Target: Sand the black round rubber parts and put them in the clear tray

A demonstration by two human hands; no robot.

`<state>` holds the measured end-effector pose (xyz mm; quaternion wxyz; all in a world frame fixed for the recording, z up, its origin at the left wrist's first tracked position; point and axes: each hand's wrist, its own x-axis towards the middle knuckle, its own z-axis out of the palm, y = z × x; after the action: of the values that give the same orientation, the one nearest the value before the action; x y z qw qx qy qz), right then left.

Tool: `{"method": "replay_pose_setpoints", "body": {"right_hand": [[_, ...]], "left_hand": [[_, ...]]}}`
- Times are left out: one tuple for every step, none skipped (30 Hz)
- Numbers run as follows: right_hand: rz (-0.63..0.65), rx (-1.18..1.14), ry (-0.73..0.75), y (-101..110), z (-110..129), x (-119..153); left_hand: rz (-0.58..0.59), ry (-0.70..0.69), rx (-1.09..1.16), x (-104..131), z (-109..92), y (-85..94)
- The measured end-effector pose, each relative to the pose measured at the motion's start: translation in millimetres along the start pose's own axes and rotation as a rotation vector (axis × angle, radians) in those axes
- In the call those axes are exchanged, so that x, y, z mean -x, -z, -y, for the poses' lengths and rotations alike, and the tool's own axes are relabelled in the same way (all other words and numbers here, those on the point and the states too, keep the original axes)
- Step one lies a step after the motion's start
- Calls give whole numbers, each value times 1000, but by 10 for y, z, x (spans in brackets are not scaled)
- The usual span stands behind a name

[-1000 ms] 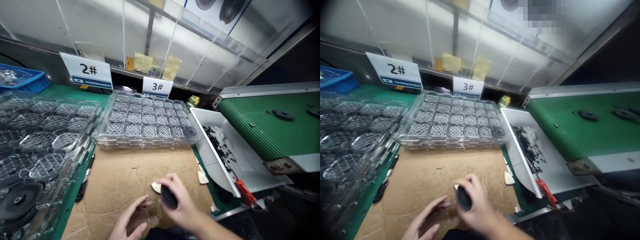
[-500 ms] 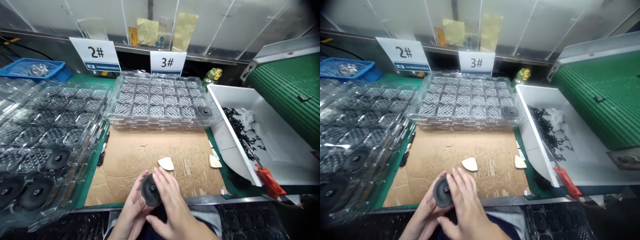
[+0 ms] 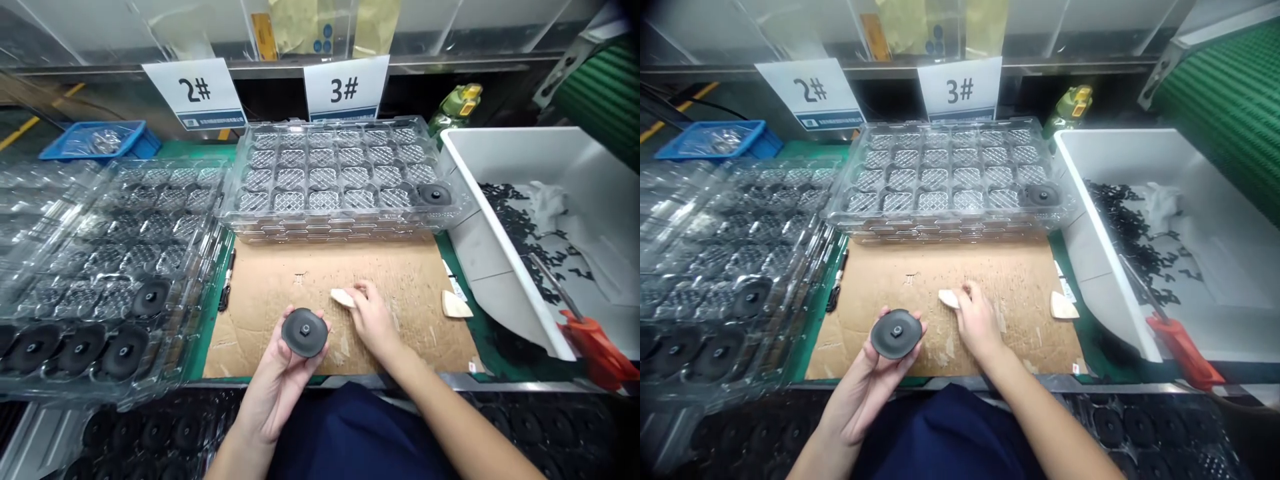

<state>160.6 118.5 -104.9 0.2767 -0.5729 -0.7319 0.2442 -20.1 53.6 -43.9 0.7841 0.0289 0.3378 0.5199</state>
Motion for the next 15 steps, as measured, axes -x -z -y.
{"method": "replay_pose_setpoints", "body": {"right_hand": [[1,-27,3,23,26,-22],[5,-59,9,47,59,-22],[13,-92,22,65,93,2],[28,-125,39,77,125,50],[51,-155,58,80,152,115],[81,-180,78,79,173,187],[113,-201,93,80,189,255],[142,-215,100,88,205,306],[159,-224,97,111,227,334],[164,-227,81,152,263,336],[153,-230,57,211,319,313],[124,-238,33,287,396,272],[84,-247,23,371,495,223],[32,-261,37,458,608,173],[-22,-273,87,538,728,131]], "left_hand": [[-19,-4,35,-14,17,-4],[-38,-9,67,-24,30,-11],[-57,-16,96,-30,39,-19],[-76,-30,120,-33,42,-26],[-95,-45,139,-34,40,-31],[-114,-53,155,-33,35,-34],[-133,-55,169,-33,28,-35],[-147,-47,183,-36,22,-35],[-156,-35,194,-42,18,-36],[-161,-26,199,-52,20,-41],[-162,-23,195,-64,27,-52],[-155,-37,179,-77,39,-70],[-137,-59,151,-88,57,-95],[-111,-83,113,-95,76,-125],[-82,-94,71,-97,96,-158]]}}
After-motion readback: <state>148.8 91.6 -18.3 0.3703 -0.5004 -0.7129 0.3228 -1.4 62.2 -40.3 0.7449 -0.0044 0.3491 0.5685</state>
